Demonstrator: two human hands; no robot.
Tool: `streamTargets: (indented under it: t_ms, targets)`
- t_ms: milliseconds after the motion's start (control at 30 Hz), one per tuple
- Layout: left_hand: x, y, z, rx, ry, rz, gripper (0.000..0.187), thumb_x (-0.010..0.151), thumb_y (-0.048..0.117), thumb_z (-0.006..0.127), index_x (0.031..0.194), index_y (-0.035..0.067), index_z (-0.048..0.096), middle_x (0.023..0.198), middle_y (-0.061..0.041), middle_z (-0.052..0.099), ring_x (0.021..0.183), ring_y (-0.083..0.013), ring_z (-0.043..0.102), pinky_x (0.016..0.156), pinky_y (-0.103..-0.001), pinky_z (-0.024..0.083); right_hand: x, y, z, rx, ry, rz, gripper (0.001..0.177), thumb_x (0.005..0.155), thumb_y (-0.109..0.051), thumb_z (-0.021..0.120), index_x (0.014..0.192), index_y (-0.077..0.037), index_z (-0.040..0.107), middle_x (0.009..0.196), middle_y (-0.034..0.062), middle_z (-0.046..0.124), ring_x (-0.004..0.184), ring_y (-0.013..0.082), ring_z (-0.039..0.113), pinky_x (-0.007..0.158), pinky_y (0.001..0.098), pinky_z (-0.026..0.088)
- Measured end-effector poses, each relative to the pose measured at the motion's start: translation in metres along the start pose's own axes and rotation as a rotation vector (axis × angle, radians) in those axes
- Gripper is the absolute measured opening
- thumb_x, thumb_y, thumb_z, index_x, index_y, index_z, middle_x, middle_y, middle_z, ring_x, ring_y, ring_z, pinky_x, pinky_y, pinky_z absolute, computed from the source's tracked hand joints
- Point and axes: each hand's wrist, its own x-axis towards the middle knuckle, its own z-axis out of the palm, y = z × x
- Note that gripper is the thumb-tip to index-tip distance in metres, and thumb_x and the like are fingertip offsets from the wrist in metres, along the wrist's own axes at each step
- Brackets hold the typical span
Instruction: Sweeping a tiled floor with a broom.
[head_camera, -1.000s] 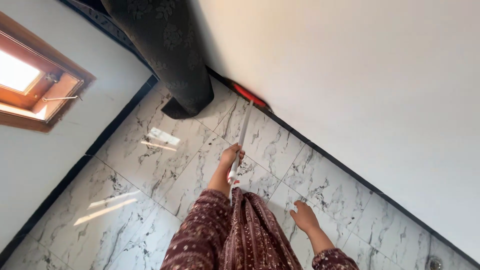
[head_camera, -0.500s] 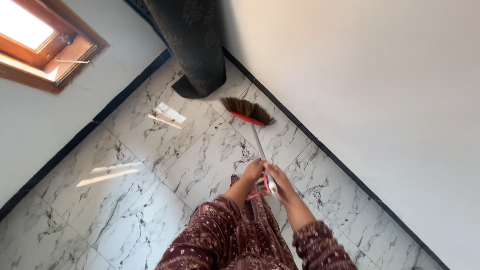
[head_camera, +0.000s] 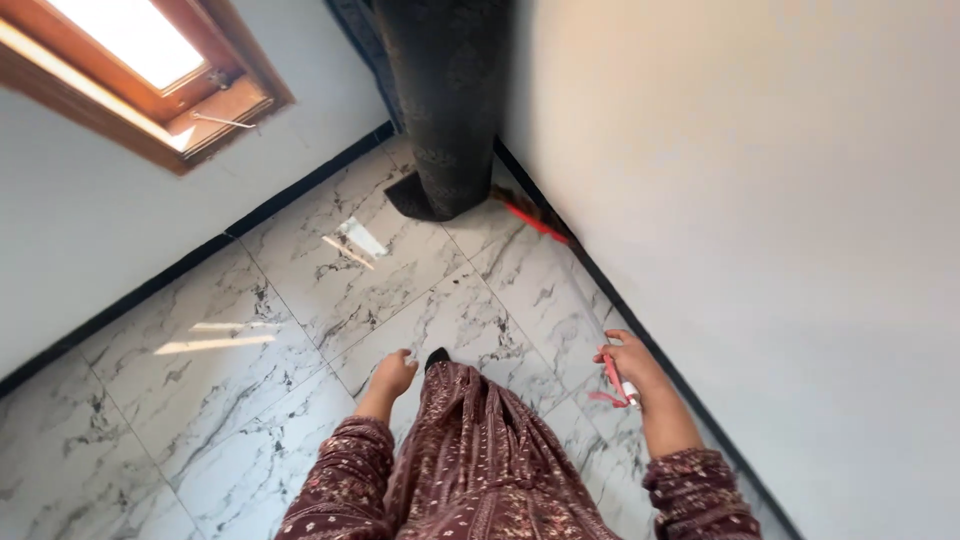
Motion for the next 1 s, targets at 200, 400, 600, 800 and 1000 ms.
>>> streamTargets:
  t_ms: [200, 400, 600, 800, 1000]
  targets:
    - [-0.007, -0.021, -0.023, -0.055, 0.055, -0.042, 0.049, 0.092, 0.035, 0.065, 0.136, 0.013, 0.063, 0.132, -0.020, 0.065, 0.121, -0.0368, 0.063, 0.104, -0.044, 0.051, 0.137, 0.023, 0.073, -0.697, 0.090, -0.135, 0.052, 0.088, -0.003, 0.063, 0.133, 0.015, 0.045, 0.097, 0.0343, 0.071, 0.081, 0.0419, 0.073, 0.067, 0.0488, 0.060]
    - [-0.020, -0.027, -0.014, -0.272, 0.118, -0.118, 0.051, 0.091, 0.037, 0.065, 0.134, 0.011, 0.065, 0.130, -0.017, 0.069, 0.120, -0.0341, 0.065, 0.103, -0.043, 0.051, 0.059, -0.044, 0.170, -0.945, -0.527, -0.203, 0.026, 0.096, -0.012, 0.060, 0.101, 0.010, 0.072, 0.078, 0.0183, 0.072, 0.061, 0.0276, 0.069, 0.057, 0.0427, 0.056]
    - [-0.021, 0.014, 0.009, -0.445, 0.195, -0.193, 0.052, 0.090, 0.035, 0.068, 0.134, 0.008, 0.065, 0.123, -0.020, 0.072, 0.115, -0.0342, 0.070, 0.101, -0.041, 0.053, 0.072, -0.114, 0.147, -0.310, -0.860, 0.126, 0.038, 0.096, -0.007, 0.070, 0.129, 0.007, 0.056, 0.072, 0.0058, 0.063, 0.047, 0.0118, 0.055, 0.040, 0.0263, 0.045]
    - [0.013, 0.081, 0.054, -0.592, 0.323, -0.293, 0.051, 0.089, 0.035, 0.068, 0.132, 0.008, 0.066, 0.124, -0.019, 0.072, 0.115, -0.0327, 0.069, 0.099, -0.041, 0.054, 0.046, -0.220, 0.044, -0.575, -0.759, -0.018, 0.051, 0.091, -0.014, 0.071, 0.137, -0.002, 0.053, 0.070, 0.0101, 0.066, 0.042, 0.0134, 0.055, 0.037, 0.0257, 0.045]
    - [0.042, 0.168, 0.099, -0.802, 0.436, -0.189, 0.048, 0.090, 0.029, 0.068, 0.131, 0.004, 0.064, 0.123, -0.019, 0.073, 0.114, -0.0302, 0.070, 0.100, -0.038, 0.054, 0.198, -0.169, 0.001, -1.176, -0.563, -0.629, 0.048, 0.087, -0.010, 0.080, 0.122, 0.007, 0.053, 0.077, 0.0150, 0.069, 0.056, 0.0158, 0.065, 0.047, 0.0244, 0.051]
